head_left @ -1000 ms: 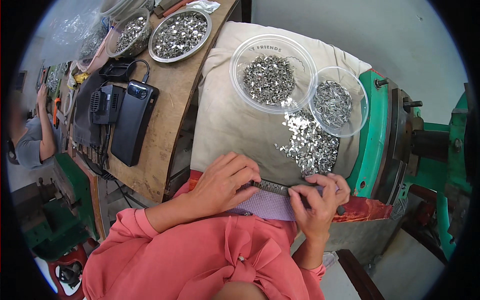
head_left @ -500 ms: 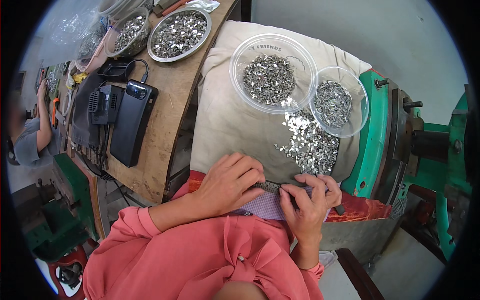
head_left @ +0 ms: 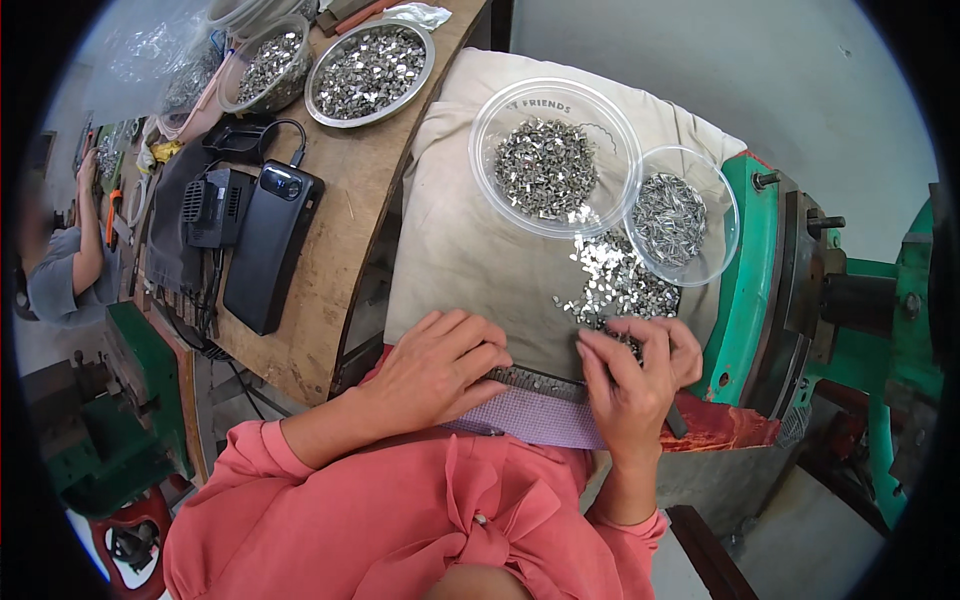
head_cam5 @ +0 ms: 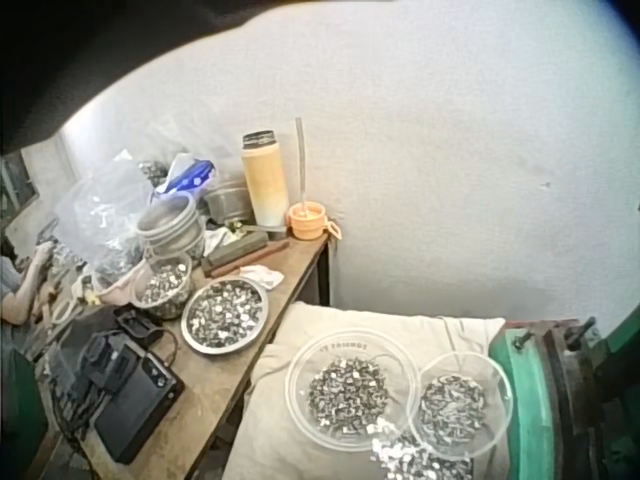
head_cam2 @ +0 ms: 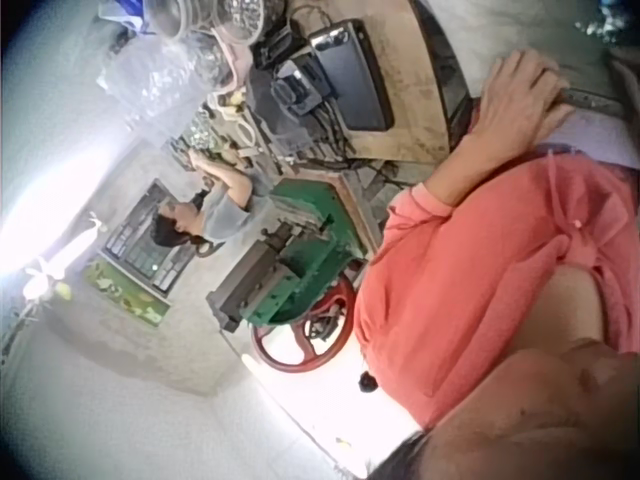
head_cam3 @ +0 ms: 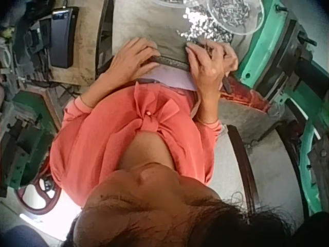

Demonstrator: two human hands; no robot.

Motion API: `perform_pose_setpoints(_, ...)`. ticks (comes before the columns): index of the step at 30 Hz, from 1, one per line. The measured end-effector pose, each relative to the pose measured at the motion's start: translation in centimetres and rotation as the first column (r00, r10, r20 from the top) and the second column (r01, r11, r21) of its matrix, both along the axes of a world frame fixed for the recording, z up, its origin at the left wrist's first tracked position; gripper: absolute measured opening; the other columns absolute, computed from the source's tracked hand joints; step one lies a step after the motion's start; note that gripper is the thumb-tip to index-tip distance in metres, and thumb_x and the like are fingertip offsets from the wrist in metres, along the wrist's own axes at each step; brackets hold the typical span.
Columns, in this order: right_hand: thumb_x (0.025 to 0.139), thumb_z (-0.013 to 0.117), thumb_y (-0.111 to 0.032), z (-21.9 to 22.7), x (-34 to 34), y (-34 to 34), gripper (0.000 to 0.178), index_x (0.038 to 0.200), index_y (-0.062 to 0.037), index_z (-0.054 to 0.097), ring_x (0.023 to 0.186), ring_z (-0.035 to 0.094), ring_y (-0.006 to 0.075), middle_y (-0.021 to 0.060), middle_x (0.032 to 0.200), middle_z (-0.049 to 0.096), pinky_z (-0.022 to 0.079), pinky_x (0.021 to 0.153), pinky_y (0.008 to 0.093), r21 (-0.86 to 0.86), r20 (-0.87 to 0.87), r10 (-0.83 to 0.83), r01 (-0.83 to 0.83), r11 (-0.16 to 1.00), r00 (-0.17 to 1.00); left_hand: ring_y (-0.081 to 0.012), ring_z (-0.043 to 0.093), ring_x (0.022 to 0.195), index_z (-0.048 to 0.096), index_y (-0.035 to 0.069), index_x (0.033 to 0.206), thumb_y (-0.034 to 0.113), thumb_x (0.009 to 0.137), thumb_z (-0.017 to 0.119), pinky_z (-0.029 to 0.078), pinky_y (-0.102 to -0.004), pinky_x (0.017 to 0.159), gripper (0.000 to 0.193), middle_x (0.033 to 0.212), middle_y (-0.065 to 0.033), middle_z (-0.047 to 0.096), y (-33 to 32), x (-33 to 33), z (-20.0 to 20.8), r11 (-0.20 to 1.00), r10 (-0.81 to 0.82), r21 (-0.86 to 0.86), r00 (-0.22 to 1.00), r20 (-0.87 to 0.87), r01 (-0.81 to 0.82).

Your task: The person assembles small metal components into a plastic strip by hand, then processes the assembled strip with a manual press.

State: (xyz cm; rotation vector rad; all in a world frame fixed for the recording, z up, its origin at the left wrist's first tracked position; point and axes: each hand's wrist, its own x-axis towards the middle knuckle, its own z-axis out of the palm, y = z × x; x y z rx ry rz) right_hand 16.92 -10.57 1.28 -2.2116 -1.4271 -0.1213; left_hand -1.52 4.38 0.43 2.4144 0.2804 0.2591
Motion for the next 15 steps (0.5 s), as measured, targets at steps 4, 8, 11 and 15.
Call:
perform_pose_setpoints(4, 0.074, 0.08, -0.02, 0.1, 0.5, 2.5, 0.018, 0.092, -0.0219, 0.076, 0.111, 0.051, 0.0243, -0.0056, 0.105, 0.064, 0.027, 0.096, 0.044, -0.047, 0.065, 0.061, -0.058, 0.997, 0.996, -0.0254, 0.056, 0.093, 0.064, 0.01, 0.095, 0.017, 0.074, 0.08, 0.045, -0.0377, 0.081, 0.027, 0.102, -0.003, 0.061, -0.5, 0.5, -0.3, 0.997, 0.042, -0.063, 0.998, 0.039, -0.04)
perform_pose_setpoints(8, 0.074, 0.08, -0.019, -0.6, 0.8, 3.7, 0.016, 0.088, -0.0192, 0.074, 0.112, 0.051, 0.0228, -0.0055, 0.106, 0.064, 0.027, 0.095, 0.0426, -0.066, 0.107, 0.104, -0.097, 0.993, 0.989, -0.0243, 0.056, 0.091, 0.064, 0.01, 0.089, 0.017, 0.075, 0.08, 0.044, -0.0376, 0.078, 0.022, 0.099, -0.0014, 0.062, -0.9, 0.9, -0.8, 0.999, 0.044, -0.03, 0.996, 0.084, -0.041)
perform_pose_setpoints(11, 0.073, 0.08, -0.018, -0.4, 0.4, 3.4, 0.015, 0.086, -0.0184, 0.073, 0.112, 0.051, 0.022, -0.0058, 0.106, 0.064, 0.027, 0.094, 0.042, -0.039, 0.096, 0.126, -0.123, 0.992, 0.987, -0.023, 0.055, 0.091, 0.062, 0.009, 0.087, 0.017, 0.079, 0.076, 0.042, -0.0357, 0.075, 0.018, 0.097, -0.0007, 0.06, -1.0, 0.9, -1.2, 0.999, 0.052, -0.024, 0.991, 0.123, -0.049)
perform_pose_setpoints(15, 0.071, 0.08, -0.018, -0.1, -0.2, 2.6, 0.014, 0.083, -0.0185, 0.074, 0.113, 0.05, 0.0221, -0.0063, 0.106, 0.064, 0.027, 0.094, 0.0417, -0.054, 0.066, 0.137, -0.133, 0.99, 0.988, -0.0232, 0.055, 0.091, 0.062, 0.009, 0.088, 0.018, 0.078, 0.076, 0.043, -0.0359, 0.076, 0.02, 0.099, -0.0016, 0.06, -0.8, 0.5, -1.3, 0.999, 0.049, -0.013, 0.991, 0.127, -0.048)
